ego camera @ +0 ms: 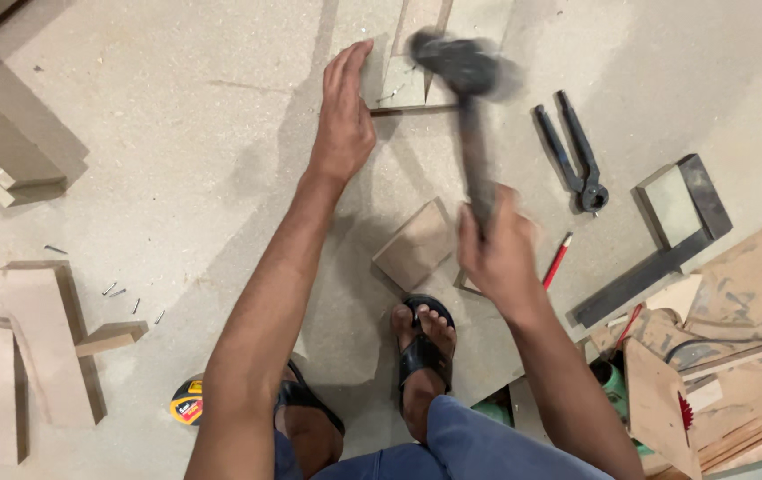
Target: The person marks a wooden block using a pencil and a square, hammers nails into the wood, and applies glue to a smaller wooden block with a finger.
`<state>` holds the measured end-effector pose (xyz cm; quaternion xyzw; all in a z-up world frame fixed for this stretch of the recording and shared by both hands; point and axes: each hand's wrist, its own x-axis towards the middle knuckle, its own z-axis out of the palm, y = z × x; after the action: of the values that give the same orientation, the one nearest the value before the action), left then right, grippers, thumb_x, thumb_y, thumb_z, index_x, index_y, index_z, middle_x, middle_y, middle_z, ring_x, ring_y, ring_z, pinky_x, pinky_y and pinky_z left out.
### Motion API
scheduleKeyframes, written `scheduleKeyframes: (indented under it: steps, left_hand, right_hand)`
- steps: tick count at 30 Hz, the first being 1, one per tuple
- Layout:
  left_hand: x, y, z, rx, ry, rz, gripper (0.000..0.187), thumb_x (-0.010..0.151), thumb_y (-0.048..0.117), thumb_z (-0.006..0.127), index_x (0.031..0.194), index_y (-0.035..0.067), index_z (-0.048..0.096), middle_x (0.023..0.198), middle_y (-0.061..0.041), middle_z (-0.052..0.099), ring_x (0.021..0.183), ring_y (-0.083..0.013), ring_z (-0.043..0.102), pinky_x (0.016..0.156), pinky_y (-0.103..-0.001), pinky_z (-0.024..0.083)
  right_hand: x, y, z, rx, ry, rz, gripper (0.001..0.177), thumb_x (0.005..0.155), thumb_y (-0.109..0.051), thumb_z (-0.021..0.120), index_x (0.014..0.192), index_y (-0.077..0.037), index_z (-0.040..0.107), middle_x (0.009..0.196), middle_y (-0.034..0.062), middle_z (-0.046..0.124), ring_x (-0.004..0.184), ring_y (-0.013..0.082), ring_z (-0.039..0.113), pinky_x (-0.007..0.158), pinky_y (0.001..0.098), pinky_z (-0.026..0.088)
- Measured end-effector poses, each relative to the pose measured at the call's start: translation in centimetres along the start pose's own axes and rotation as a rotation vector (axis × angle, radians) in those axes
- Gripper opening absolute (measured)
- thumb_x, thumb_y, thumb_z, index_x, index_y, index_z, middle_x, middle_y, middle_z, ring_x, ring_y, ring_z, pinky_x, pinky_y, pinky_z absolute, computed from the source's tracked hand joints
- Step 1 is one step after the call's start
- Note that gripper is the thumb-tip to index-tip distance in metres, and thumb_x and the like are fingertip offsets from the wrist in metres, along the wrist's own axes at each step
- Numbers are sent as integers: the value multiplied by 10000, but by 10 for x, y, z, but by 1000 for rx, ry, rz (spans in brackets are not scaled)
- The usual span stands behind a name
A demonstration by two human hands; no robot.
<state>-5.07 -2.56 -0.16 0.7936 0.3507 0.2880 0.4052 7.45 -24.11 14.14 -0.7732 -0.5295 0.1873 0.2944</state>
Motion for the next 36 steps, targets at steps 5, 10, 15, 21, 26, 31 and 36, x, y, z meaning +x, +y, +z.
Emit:
scheduleKeyframes:
  steps: [5, 10, 15, 21, 26, 31, 36]
  left_hand:
    - [1, 4, 2, -5, 17, 24, 773, 923, -245, 400, 1599, 127, 363, 1610, -118, 402, 1537, -299, 364, 1344, -427, 327]
    - [-4, 3, 2, 30, -18, -35, 794, 870, -266, 375, 1581, 88, 374, 1598, -149, 395, 1526, -334, 342, 1324, -458, 278]
    - [1, 3, -1, 16, -12, -18, 816, 842, -274, 370, 1568, 98, 390, 1592, -149, 410, 1521, -333, 352, 1320, -445, 291]
    - [5, -8, -1, -2, 29, 72, 830, 837, -255, 429, 1576, 122, 389, 1603, -130, 420, 1536, -322, 365, 1333, -429, 338]
    - [2, -2, 4, 136, -77, -13, 752, 917, -146, 562, 1599, 84, 344, 1615, -162, 361, 1541, -334, 323, 1324, -464, 290]
    - [34, 10, 6, 476, -229, 108, 861, 831, 297, 872, 1532, 72, 425, 1584, -184, 323, 1495, -382, 264, 1271, -547, 208]
    - [56, 17, 13, 668, -373, 86, 886, 706, 346, 944, 1444, 76, 537, 1597, -214, 287, 1490, -404, 226, 1233, -616, 198]
  right_hand:
    - [22, 8, 0, -152, -79, 90, 248, 1014, -88, 640, 1157, 59, 502, 698, 202, 643, 626, 335, 681, 521, 421, 516]
    - [-17, -13, -23, 321, 328, -98, 172, 1026, -110, 545, 1099, 41, 507, 708, 212, 639, 543, 335, 662, 510, 389, 556]
    - [11, 18, 24, -70, -75, 38, 255, 989, -68, 619, 1159, 81, 501, 708, 258, 626, 611, 437, 648, 522, 479, 491]
    - [11, 18, 22, 28, 30, 38, 232, 1033, -75, 627, 1170, 44, 483, 709, 206, 639, 632, 384, 689, 516, 460, 509]
    - [4, 45, 11, 71, 135, 270, 249, 1057, -109, 678, 1230, 14, 547, 737, 110, 649, 605, 223, 643, 509, 382, 495]
    - [-5, 79, 1, -41, 287, 423, 356, 1032, -90, 716, 1321, 48, 562, 900, 205, 639, 777, 281, 606, 718, 403, 518]
    - [3, 106, 5, -71, 359, 429, 392, 1014, -96, 711, 1331, 55, 537, 1129, 227, 687, 976, 314, 700, 881, 434, 538]
